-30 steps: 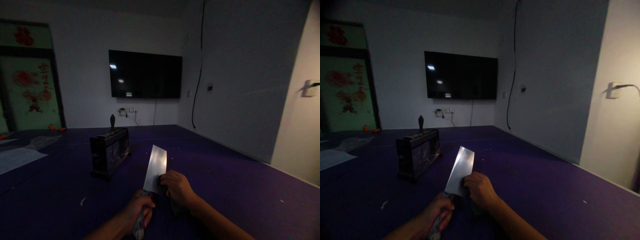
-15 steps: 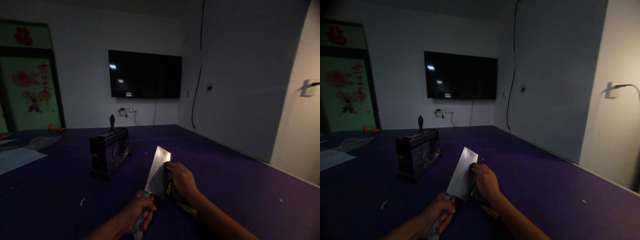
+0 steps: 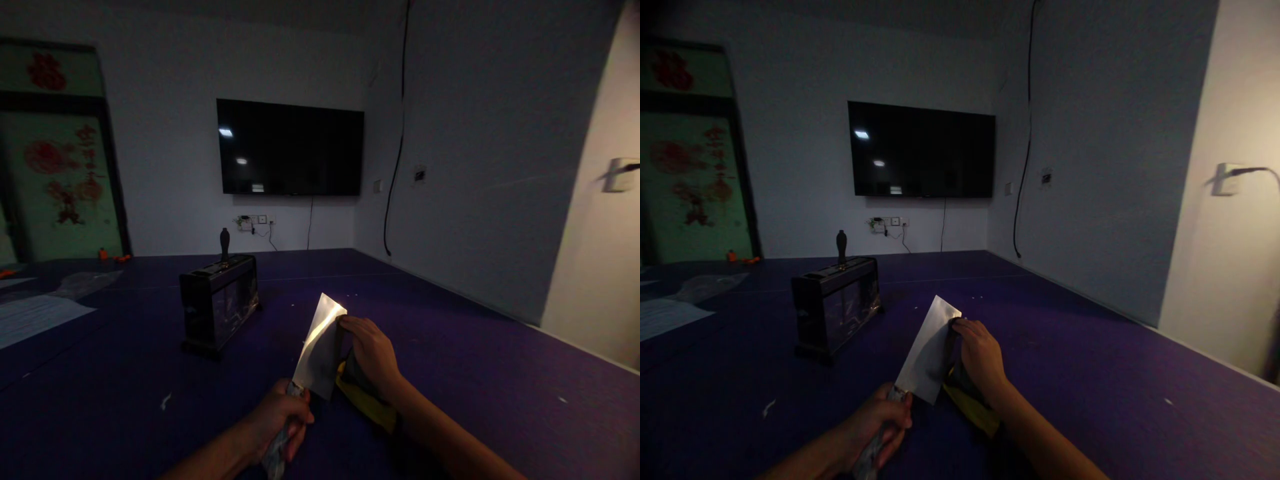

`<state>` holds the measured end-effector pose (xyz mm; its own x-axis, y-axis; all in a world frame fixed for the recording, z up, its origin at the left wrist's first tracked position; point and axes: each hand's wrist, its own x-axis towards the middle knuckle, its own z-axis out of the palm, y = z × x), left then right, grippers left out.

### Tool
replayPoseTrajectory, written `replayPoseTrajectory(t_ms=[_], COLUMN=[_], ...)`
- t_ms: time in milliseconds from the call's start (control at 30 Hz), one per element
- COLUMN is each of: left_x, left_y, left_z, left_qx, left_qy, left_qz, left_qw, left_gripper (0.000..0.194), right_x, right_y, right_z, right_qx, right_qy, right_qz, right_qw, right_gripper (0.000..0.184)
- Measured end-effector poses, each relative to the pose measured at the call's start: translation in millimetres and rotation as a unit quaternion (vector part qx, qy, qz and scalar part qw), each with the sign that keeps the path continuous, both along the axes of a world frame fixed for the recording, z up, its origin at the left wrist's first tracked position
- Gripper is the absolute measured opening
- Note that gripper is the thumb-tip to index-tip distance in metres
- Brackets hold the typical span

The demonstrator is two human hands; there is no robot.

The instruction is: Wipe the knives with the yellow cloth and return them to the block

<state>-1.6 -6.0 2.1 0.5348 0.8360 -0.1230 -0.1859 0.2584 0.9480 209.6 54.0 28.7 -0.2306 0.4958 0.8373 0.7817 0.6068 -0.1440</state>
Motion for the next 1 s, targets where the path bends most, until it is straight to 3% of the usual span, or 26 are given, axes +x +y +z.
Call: replayPoseTrajectory(t_ms=[133, 633, 1000], left_x=[0.4, -1.8, -1.2], left_y=[-0.7, -0.9, 0.3], left_z=[2.5, -0.1, -4.0], left_qx=[-0.009, 0.009, -0.001], left_qy=[0.012, 0.004, -0.011], left_qz=[0.016, -0.018, 0.007], left_qw=[1.000, 1.000, 1.000], left_gripper=[0.015, 0.011, 0.014], right_x=[0.4, 5.7, 1.7], right_y=[0.3, 7.0, 6.9], right_z=[0.3, -0.4, -3.5], right_qx=[0.008, 0.009, 0.005], right_qy=[0.013, 0.040, 0.028], right_qz=[0.010, -0.026, 0.008], right_qw=[1.000, 0.999, 1.000], right_gripper=[0.042, 0.038, 0.040])
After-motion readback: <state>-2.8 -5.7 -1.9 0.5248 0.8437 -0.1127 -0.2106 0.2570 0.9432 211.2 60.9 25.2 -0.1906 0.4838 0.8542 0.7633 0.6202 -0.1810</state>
